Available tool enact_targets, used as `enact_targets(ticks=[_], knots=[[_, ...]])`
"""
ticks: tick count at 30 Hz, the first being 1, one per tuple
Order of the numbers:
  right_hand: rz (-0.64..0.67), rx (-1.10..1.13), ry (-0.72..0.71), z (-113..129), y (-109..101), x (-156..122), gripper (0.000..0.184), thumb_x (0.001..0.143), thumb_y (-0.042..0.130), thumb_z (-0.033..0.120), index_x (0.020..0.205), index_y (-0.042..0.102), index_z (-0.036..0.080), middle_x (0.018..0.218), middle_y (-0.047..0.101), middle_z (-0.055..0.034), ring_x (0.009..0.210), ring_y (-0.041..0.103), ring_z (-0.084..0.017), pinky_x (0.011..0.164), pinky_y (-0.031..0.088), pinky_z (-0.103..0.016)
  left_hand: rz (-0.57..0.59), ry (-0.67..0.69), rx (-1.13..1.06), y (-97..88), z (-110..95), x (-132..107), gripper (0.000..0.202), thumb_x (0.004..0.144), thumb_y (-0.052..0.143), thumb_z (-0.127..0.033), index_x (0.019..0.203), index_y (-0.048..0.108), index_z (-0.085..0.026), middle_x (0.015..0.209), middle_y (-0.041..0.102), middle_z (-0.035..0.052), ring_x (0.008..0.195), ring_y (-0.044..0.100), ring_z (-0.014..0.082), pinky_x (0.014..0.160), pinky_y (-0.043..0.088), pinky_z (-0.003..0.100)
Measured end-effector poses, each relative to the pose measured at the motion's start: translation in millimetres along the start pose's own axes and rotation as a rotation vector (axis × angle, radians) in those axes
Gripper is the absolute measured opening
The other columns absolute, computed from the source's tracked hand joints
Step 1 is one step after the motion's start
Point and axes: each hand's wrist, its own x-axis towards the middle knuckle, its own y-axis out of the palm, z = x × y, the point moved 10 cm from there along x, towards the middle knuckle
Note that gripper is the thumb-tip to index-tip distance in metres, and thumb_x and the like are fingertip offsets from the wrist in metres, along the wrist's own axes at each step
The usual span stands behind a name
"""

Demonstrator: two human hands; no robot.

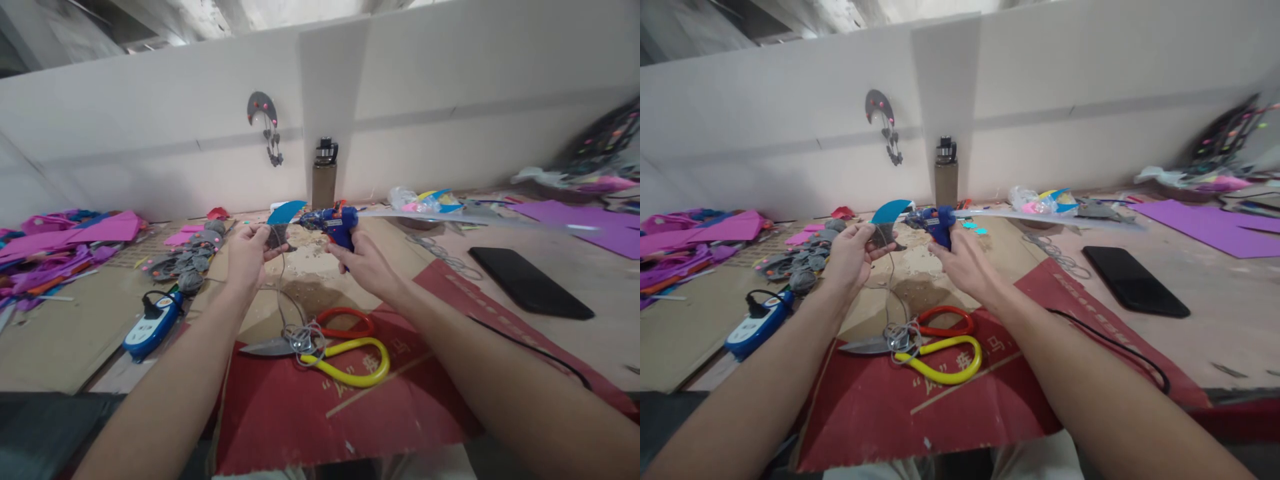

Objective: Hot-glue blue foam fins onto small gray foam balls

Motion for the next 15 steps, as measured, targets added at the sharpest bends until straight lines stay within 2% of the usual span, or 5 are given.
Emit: enact_targets(ticks=[4,7,10,12,15], knots=[[0.097,0.159,0.396,-48,13,-1,0.01,0.075,0.06,0.022,0.079,0.052,0.018,0.075,0.065,-0.0064,0.05,0.056,-0.013,0.047,0.048,-0.028,0.012,0.021,-0.006,3.0,0,-2,0.021,0.071,0.067,-0.027,0.077,0.051,-0.015,0.074,0.066,0.0037,0.07,0.069,0.0181,0.066,0.06,0.039],[0.157,-0.108,0.557,-71,5,-4,0.011,0.076,0.061,0.024,0.071,0.053,0.018,0.062,0.062,-0.0069,0.052,0.059,-0.018,0.049,0.047,-0.031,0.023,0.084,0.026,5.8,-5,-3,0.024,0.069,0.07,-0.03,0.077,0.053,-0.014,0.074,0.064,0.0021,0.068,0.067,0.0155,0.067,0.06,0.039],[0.091,-0.609,0.404,-56,-23,4,0.021,0.075,0.064,0.03,0.062,0.053,0.019,0.058,0.06,-0.01,0.066,0.063,-0.024,0.061,0.046,-0.035,0.046,0.148,0.078,10.3,-11,-6,0.027,0.069,0.071,-0.033,0.078,0.056,-0.014,0.074,0.063,0.001,0.068,0.065,0.0127,0.069,0.06,0.037],[0.016,-0.81,0.292,-38,-34,6,0.027,0.075,0.064,0.033,0.057,0.051,0.018,0.063,0.061,-0.0142,0.077,0.063,-0.029,0.069,0.045,-0.039,0.065,0.177,0.115,13.6,-14,-8,0.027,0.069,0.071,-0.034,0.079,0.057,-0.014,0.074,0.063,0.0005,0.068,0.063,0.0117,0.071,0.06,0.036],[-0.035,-0.624,0.128,-15,-22,7,0.022,0.08,0.056,0.035,0.066,0.054,0.018,0.073,0.062,-0.0117,0.082,0.061,-0.026,0.075,0.044,-0.04,0.098,0.22,0.189,19.2,-17,-12,0.025,0.072,0.069,-0.035,0.08,0.059,-0.014,0.076,0.062,0.0008,0.069,0.062,0.0119,0.071,0.059,0.035]])
